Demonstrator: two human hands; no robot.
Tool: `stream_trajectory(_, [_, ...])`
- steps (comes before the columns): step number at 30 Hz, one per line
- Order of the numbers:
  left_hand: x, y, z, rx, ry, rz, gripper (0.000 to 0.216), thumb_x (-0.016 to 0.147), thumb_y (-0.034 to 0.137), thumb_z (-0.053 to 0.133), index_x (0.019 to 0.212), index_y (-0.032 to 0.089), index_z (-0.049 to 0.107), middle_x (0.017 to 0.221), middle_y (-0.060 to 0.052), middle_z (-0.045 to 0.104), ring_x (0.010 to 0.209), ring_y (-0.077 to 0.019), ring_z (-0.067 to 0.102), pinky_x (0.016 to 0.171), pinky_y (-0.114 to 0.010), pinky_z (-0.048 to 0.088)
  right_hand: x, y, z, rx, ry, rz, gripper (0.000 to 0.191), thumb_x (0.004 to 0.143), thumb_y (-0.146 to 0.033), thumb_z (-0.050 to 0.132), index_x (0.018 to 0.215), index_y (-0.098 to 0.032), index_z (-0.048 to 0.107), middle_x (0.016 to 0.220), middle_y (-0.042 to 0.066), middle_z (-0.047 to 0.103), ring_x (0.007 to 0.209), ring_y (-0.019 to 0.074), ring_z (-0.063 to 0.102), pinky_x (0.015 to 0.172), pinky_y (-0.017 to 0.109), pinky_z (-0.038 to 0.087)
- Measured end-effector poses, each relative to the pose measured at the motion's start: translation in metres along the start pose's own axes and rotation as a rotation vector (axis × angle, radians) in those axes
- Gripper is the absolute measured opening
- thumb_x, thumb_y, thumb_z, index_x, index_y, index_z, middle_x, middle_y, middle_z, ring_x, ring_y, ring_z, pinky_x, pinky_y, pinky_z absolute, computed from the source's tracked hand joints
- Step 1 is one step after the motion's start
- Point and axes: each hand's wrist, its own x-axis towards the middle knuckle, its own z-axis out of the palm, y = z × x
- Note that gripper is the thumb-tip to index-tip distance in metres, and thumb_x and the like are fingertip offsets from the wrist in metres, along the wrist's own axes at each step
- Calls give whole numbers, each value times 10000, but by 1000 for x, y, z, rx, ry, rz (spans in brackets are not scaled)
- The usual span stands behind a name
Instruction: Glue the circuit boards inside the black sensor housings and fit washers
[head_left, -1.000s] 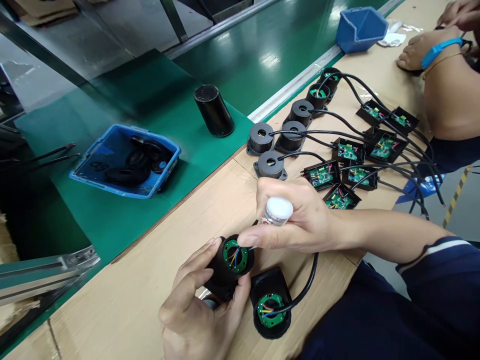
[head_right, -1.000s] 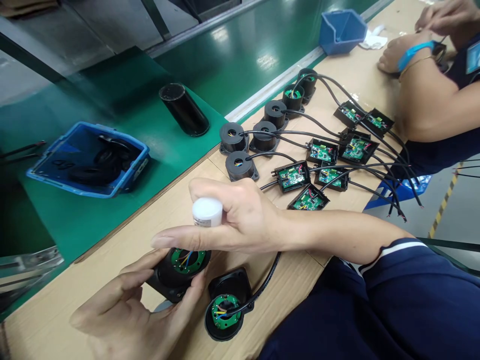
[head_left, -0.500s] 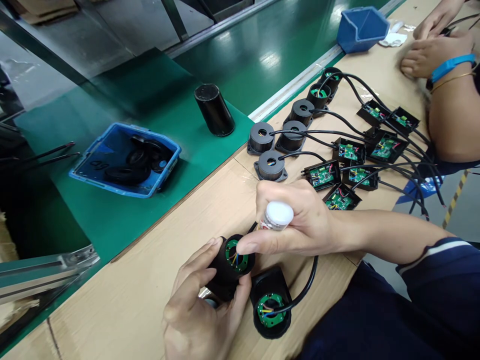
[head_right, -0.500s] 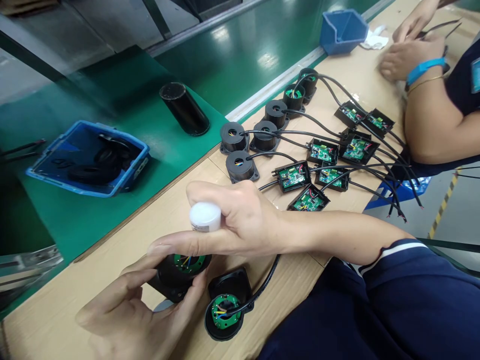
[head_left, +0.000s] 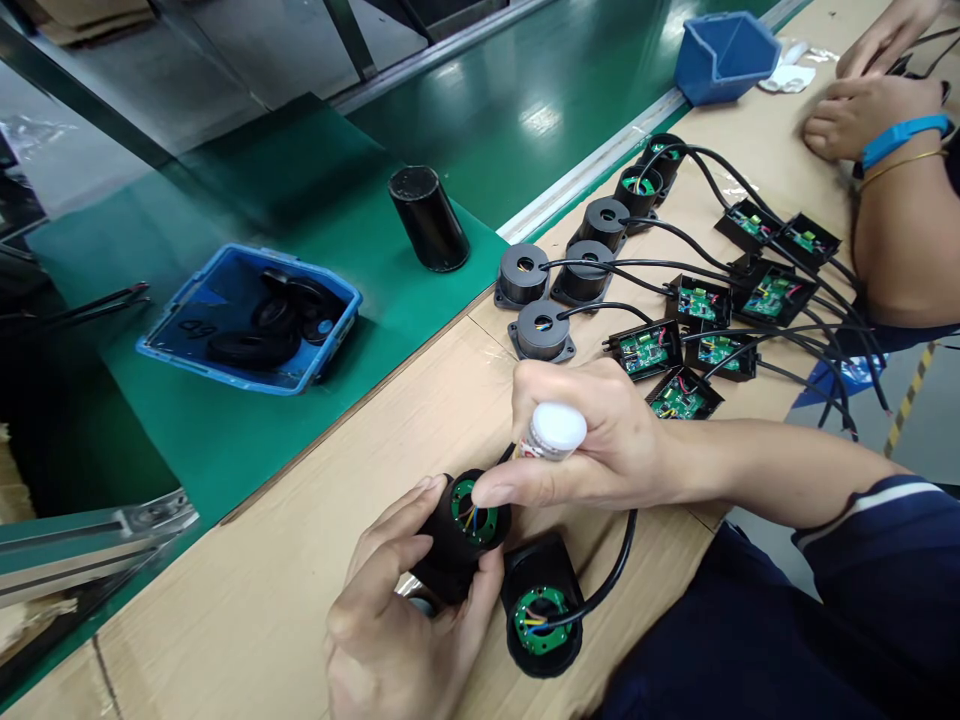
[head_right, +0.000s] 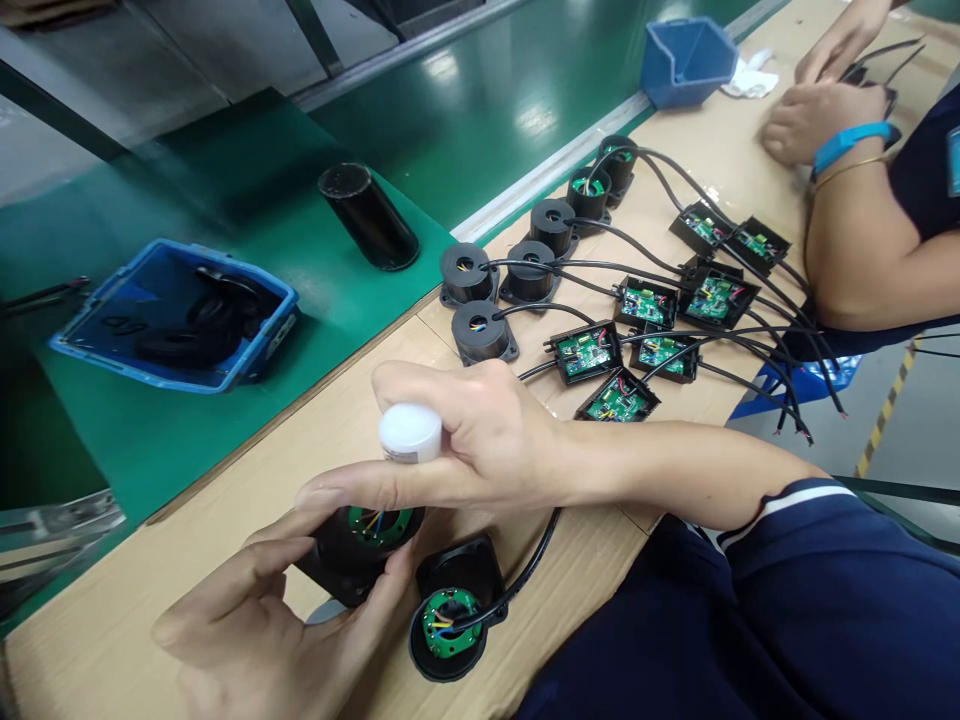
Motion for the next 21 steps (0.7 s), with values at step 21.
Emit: stream_trajectory(21, [2, 2, 1, -31, -54, -11, 303, 812, 228, 766, 939, 189, 494, 1041, -169, 738, 966, -249, 779, 816, -331, 670, 5, 4, 5, 32, 72, -12, 422, 877, -354, 826, 705, -157, 494, 638, -93, 388, 560, 25, 351, 502, 199, 266])
